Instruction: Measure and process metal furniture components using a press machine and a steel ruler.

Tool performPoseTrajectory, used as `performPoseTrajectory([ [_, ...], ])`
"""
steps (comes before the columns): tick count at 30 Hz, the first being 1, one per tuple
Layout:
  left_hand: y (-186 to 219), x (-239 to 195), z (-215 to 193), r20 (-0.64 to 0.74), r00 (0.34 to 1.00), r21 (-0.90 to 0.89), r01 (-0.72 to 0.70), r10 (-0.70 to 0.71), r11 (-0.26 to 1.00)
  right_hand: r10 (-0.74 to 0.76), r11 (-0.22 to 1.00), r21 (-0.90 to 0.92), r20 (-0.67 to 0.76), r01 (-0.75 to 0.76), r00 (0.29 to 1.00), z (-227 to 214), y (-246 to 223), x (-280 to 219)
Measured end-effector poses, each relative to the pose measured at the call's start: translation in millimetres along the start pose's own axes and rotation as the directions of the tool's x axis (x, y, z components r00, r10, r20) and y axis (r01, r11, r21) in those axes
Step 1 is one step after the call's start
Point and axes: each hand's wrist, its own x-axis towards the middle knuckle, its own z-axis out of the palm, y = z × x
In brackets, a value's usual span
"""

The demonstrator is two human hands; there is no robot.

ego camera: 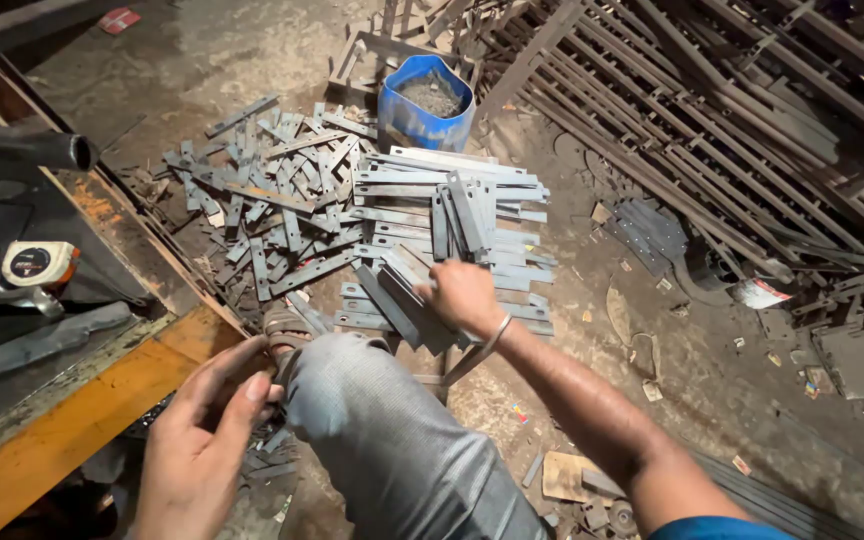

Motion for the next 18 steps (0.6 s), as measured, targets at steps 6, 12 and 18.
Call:
performPoseTrajectory([
  [6,13.0,-8.3,-3.5,0.009,0.999,0.033,-0.041,0.040,0.999,-0.069,0.990,0.116,-0.101,0.081,0.992,39.5,-2.4,-27.9],
  [12,8.6,-17.9,-16.1,-0.047,0.996,-0.033,0.073,-0.074,0.997,0.087,0.965,0.246,0.033,-0.092,0.996,41.6,1.2,-14.6],
  [18,-1.1,-22.1,-25.1,-0.087,0.994,-0.022,0.070,-0.072,0.997,0.095,0.964,0.245,0.064,-0.108,0.993,40.1,7.3,-10.4],
])
